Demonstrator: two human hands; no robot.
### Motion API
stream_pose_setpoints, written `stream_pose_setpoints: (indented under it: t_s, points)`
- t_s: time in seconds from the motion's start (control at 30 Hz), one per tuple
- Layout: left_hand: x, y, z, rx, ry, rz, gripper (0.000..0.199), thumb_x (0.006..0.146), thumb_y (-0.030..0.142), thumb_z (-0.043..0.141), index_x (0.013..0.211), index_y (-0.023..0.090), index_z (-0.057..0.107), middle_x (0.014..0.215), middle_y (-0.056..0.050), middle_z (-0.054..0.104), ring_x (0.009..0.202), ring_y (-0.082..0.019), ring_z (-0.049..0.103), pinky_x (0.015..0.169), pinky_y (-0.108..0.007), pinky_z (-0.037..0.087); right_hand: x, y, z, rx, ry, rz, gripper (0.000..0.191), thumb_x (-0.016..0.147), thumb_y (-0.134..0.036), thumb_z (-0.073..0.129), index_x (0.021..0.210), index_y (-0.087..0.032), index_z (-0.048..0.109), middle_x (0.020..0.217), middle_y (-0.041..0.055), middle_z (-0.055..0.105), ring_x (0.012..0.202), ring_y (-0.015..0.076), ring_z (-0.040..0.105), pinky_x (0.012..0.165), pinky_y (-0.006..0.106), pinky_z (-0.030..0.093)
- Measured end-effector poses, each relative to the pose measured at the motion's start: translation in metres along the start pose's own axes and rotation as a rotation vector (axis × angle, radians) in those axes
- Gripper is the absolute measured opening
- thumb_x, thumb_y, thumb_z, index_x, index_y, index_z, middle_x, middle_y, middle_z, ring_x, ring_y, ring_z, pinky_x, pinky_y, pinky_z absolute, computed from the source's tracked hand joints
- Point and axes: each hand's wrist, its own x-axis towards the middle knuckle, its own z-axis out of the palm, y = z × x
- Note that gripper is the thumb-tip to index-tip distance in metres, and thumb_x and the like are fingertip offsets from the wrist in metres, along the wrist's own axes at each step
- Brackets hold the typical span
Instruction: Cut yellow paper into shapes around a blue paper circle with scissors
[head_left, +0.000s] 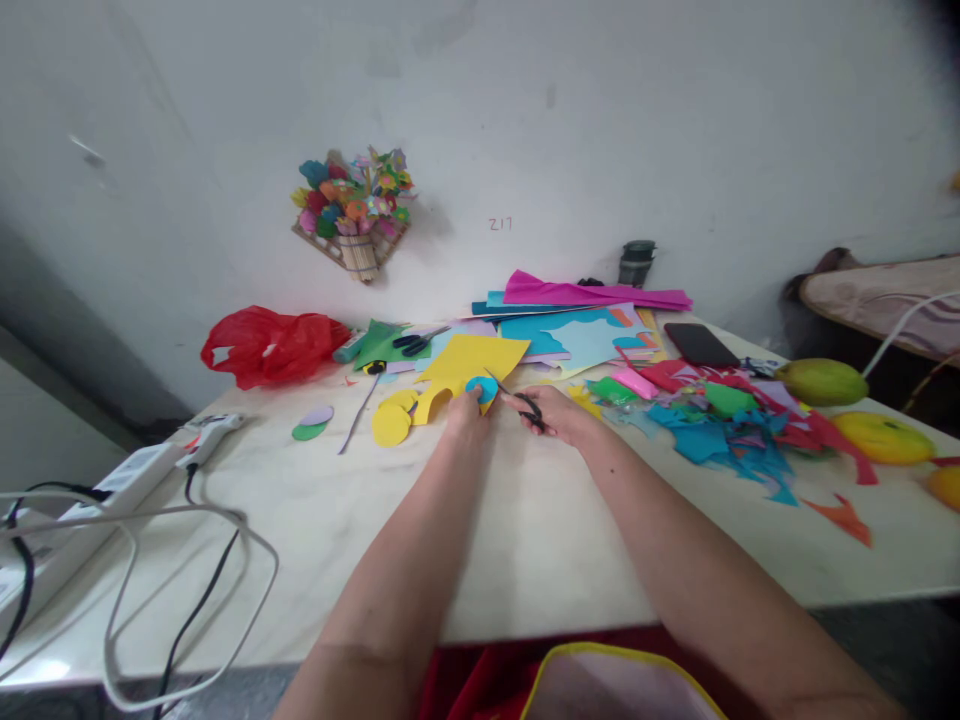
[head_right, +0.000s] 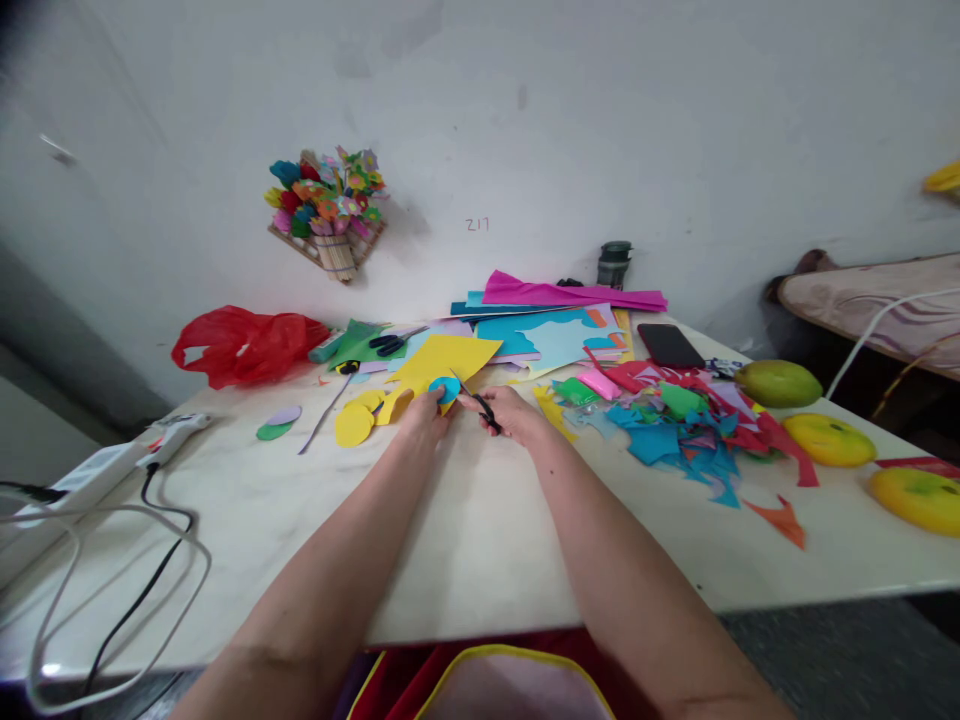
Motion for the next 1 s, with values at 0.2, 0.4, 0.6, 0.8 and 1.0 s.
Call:
stream_pose_setpoints:
  t_s: [0.2, 0.4, 0.6, 0.8, 1.0]
  points:
    - [-0.0013, 0.0008, 0.0003, 0.001, -0.001, 0.009, 0.026, 0.078, -0.005, 0.063, 0.081, 0.021, 0.058, 0.097, -0.004, 0.069, 0.094, -0.021, 0.071, 0.073, -0.031, 0.064, -0.0022, -0.0018, 0.0009, 0.000, 0.008, -0.001, 0.044, 0.084, -0.049, 0.084, 0.074, -0.018, 0.054, 0.048, -0.0053, 0.053, 0.036, 0.0043, 0.041, 0.035, 0.016, 0.023]
    - [-0.0022, 0.0038, -0.0003, -0.013, -0.019, 0.003, 0.028, 0.078, -0.007, 0.062, 0.083, 0.020, 0.057, 0.099, -0.004, 0.069, 0.091, -0.020, 0.071, 0.072, -0.032, 0.065, 0.0019, 0.0020, -0.0018, 0.028, -0.004, -0.013, 0.041, 0.083, -0.047, 0.085, 0.076, -0.017, 0.058, 0.048, -0.0057, 0.053, 0.036, 0.0044, 0.040, 0.037, 0.016, 0.027]
    - [-0.0014, 0.0072, -0.0012, -0.026, -0.060, -0.029, 0.029, 0.080, -0.008, 0.061, 0.087, 0.020, 0.059, 0.099, -0.005, 0.070, 0.087, -0.020, 0.072, 0.067, -0.031, 0.066, 0.0059, 0.0065, -0.0054, 0.049, -0.028, -0.036, 0.039, 0.084, -0.046, 0.085, 0.079, -0.017, 0.059, 0.047, -0.0064, 0.052, 0.037, 0.0045, 0.040, 0.038, 0.015, 0.030]
    - [0.0013, 0.0082, -0.0029, -0.025, -0.094, -0.058, 0.029, 0.081, -0.008, 0.065, 0.091, 0.018, 0.063, 0.099, -0.004, 0.070, 0.079, -0.017, 0.071, 0.066, -0.028, 0.065, 0.0038, 0.0055, -0.0064, 0.060, -0.025, -0.016, 0.039, 0.083, -0.046, 0.085, 0.081, -0.017, 0.060, 0.048, -0.0064, 0.053, 0.037, 0.0040, 0.040, 0.038, 0.015, 0.031]
    - [-0.0012, 0.0089, -0.0021, 0.041, -0.094, -0.034, 0.028, 0.083, -0.007, 0.062, 0.092, 0.019, 0.061, 0.091, -0.001, 0.069, 0.073, -0.013, 0.067, 0.063, -0.023, 0.065, 0.0011, 0.0014, -0.0054, 0.038, -0.020, -0.008, 0.042, 0.081, -0.050, 0.086, 0.081, -0.017, 0.059, 0.047, -0.0052, 0.054, 0.036, 0.0051, 0.041, 0.035, 0.016, 0.025]
